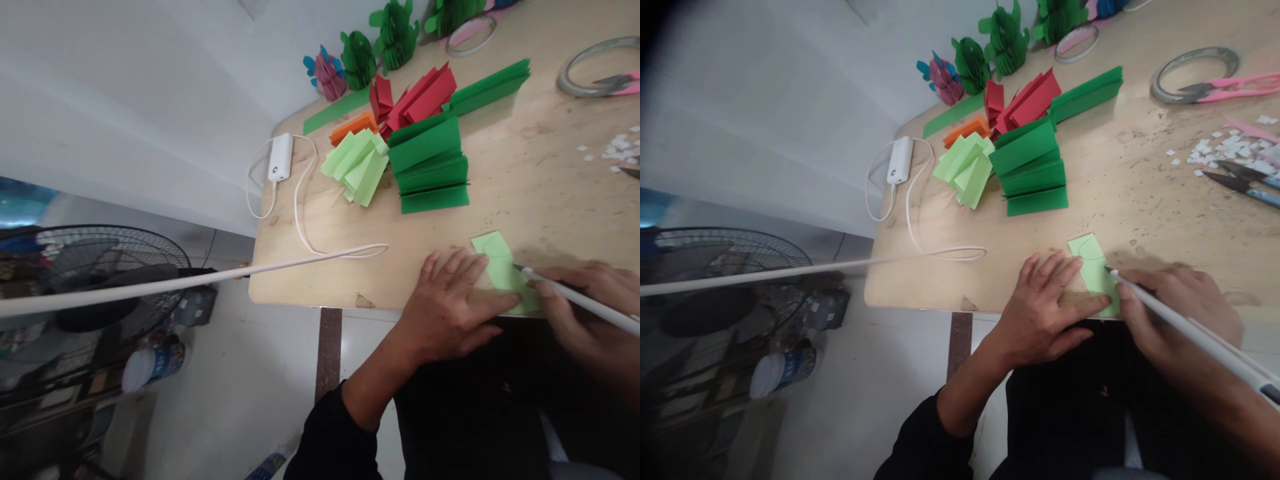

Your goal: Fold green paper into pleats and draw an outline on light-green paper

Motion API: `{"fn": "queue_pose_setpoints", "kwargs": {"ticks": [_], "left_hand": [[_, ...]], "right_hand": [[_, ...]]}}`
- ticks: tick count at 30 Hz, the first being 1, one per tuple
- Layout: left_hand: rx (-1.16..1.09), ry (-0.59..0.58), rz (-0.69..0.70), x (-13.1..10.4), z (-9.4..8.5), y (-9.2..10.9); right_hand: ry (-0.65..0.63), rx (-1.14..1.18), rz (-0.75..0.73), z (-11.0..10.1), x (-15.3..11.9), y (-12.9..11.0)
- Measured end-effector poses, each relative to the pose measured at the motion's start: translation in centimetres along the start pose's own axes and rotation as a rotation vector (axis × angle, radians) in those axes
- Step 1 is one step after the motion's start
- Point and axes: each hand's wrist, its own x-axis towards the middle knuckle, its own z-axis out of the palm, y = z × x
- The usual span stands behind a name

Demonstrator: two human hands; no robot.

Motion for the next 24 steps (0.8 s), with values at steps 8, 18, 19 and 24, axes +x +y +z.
{"fn": "queue_pose_setpoints", "kwargs": {"ticks": [8,18,19,24], "left_hand": [[0.01,-0.01,-0.001,-0.02,-0.13,0.04],[0.001,0.029,0.007,-0.08,-0.14,0.01],[0.002,0.025,0.005,-0.06,-0.14,0.02],[0.02,0.012,0.005,-0.08,-0.05,0.01]], "right_hand": [[-0.004,0.024,-0.03,-0.05,0.12,-0.12],[-0.001,0.058,-0.054,-0.25,0.09,0.15],[-0.002,0.061,-0.061,-0.22,0.08,0.17],[-0.011,0.063,-0.067,-0.2,0.13,0.03]]}}
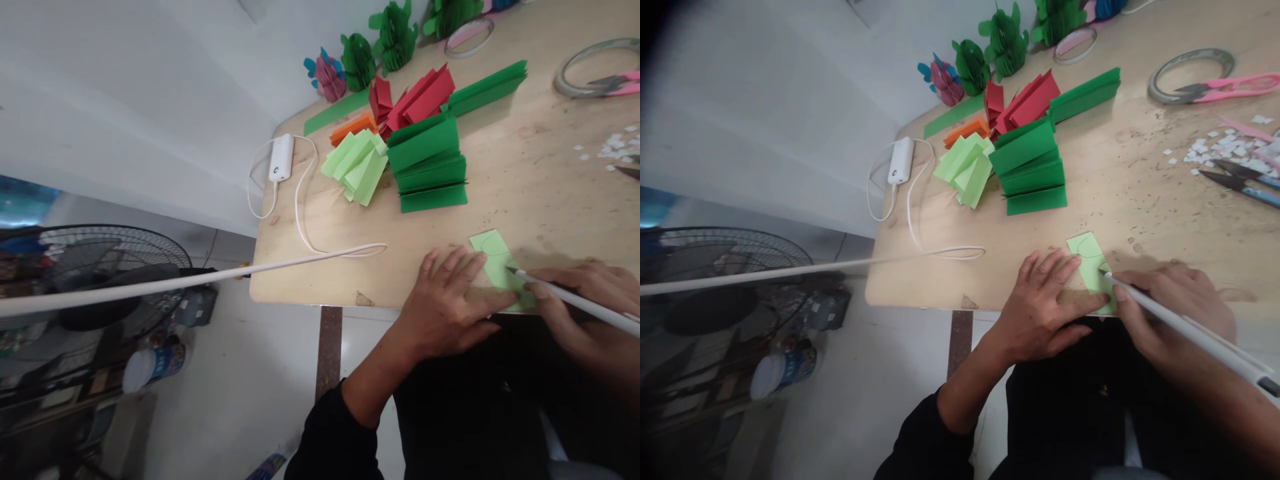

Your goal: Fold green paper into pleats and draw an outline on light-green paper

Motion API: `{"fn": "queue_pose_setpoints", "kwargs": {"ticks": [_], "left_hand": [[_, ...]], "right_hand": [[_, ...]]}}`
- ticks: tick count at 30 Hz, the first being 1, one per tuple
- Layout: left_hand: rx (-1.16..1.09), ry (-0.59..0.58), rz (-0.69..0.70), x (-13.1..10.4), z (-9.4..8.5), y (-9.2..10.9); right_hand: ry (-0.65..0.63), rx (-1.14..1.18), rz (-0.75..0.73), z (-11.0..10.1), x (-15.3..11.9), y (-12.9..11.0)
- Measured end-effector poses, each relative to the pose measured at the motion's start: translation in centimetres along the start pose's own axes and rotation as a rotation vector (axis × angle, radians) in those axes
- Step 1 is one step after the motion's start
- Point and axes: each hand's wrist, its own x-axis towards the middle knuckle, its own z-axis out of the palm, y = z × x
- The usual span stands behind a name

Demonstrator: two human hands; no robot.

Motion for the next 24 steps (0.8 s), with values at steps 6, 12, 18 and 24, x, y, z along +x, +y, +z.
{"fn": "queue_pose_setpoints", "kwargs": {"ticks": [6,12,18,24], "left_hand": [[-0.007,0.023,0.004,-0.13,0.19,0.01],[-0.01,-0.026,-0.004,-0.03,0.11,0.02],[-0.011,0.029,0.015,-0.13,0.19,-0.06],[-0.008,0.064,0.019,-0.29,0.41,-0.06]], "right_hand": [[-0.009,0.003,-0.009,-0.33,-0.01,-0.17],[-0.003,0.009,-0.041,-0.27,-0.13,0.1],[-0.002,0.008,-0.06,-0.62,-0.09,-0.14],[-0.013,0.016,-0.056,-0.58,-0.28,-0.19]]}}
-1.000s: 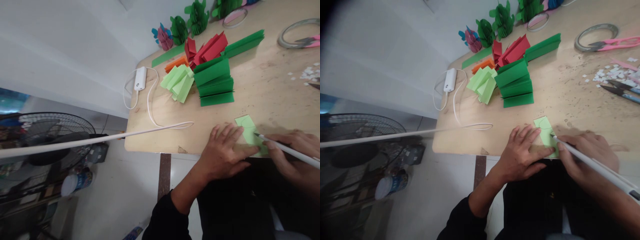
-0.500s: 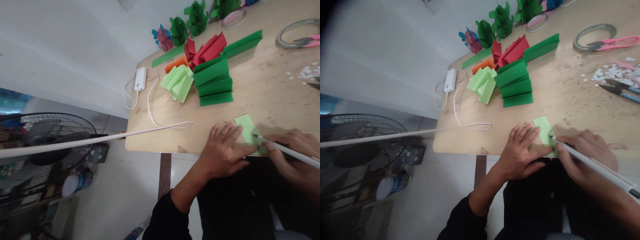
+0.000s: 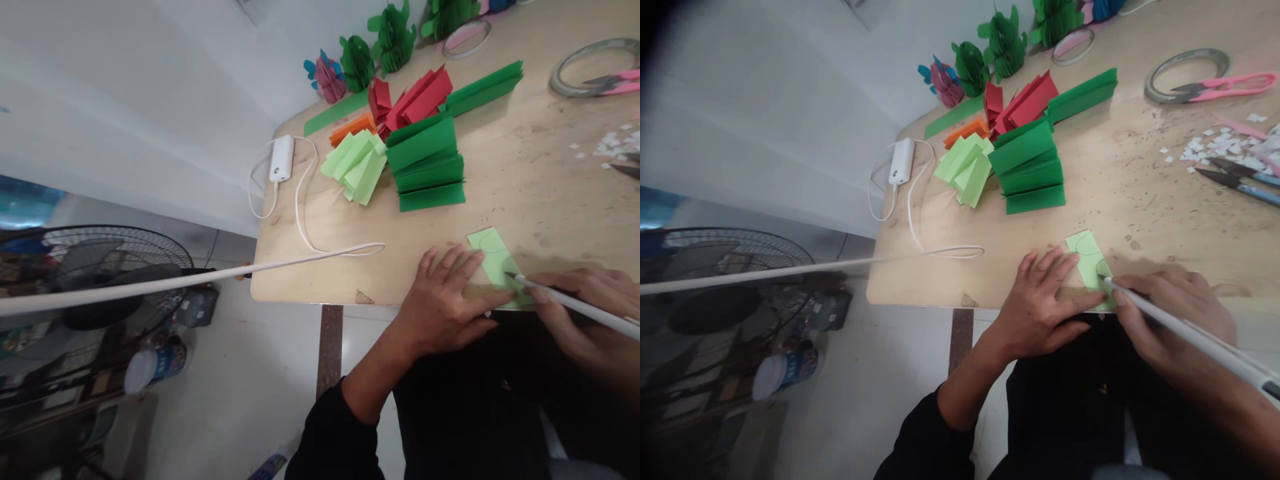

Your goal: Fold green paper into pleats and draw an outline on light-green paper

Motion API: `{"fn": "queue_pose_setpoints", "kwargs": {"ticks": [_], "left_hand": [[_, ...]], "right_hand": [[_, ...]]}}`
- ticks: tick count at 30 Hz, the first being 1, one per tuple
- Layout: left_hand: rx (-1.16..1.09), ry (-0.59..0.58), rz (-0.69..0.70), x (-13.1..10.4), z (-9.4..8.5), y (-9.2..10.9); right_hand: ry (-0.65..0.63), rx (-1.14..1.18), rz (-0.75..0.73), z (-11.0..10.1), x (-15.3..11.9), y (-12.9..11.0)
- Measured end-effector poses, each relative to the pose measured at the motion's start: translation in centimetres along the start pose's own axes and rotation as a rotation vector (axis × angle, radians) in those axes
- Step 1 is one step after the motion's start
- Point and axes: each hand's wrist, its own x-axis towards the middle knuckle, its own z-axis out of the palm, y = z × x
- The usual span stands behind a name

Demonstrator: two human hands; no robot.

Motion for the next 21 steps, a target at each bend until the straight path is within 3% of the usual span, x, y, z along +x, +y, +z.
{"fn": "queue_pose_setpoints", "kwargs": {"ticks": [11,21], "left_hand": [[0.006,0.004,0.007,0.1,-0.1,-0.1],[0.017,-0.061,-0.011,0.2,-0.1,0.0]], "right_hand": [[0.002,0.005,-0.011,-0.4,-0.3,0.0],[-0.029,0.0,0.006,-1.0,-0.8,0.0]]}}
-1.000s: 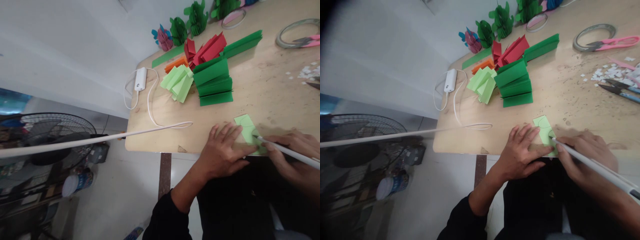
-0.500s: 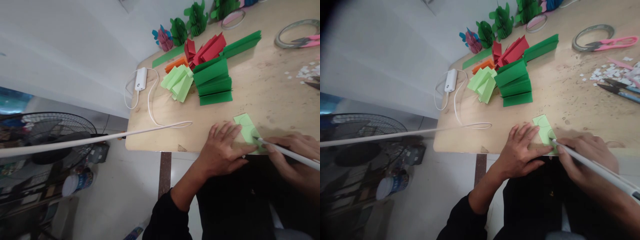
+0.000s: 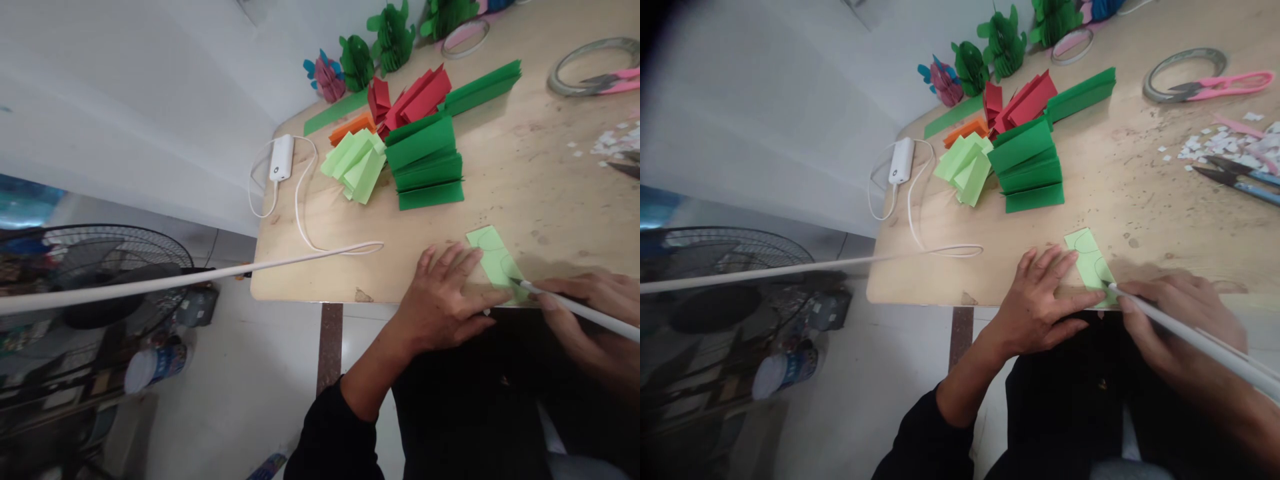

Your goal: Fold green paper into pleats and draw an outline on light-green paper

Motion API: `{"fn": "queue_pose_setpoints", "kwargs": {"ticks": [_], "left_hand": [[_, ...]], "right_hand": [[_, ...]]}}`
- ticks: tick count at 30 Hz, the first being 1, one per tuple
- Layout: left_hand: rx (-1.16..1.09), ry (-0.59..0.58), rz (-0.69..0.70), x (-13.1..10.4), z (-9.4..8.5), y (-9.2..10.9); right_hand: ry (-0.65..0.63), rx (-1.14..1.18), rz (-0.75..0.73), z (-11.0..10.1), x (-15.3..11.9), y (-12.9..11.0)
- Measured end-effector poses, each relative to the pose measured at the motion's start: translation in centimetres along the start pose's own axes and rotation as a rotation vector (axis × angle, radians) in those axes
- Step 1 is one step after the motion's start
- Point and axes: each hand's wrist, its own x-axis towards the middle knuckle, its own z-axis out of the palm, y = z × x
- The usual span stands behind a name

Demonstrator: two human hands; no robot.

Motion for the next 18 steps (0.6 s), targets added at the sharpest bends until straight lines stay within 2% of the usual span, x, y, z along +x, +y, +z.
{"fn": "queue_pose_setpoints", "kwargs": {"ticks": [18], "left_hand": [[-0.01,0.028,0.007,-0.2,0.1,-0.1]], "right_hand": [[-0.005,0.034,0.092,-0.5,-1.3,0.9]]}}
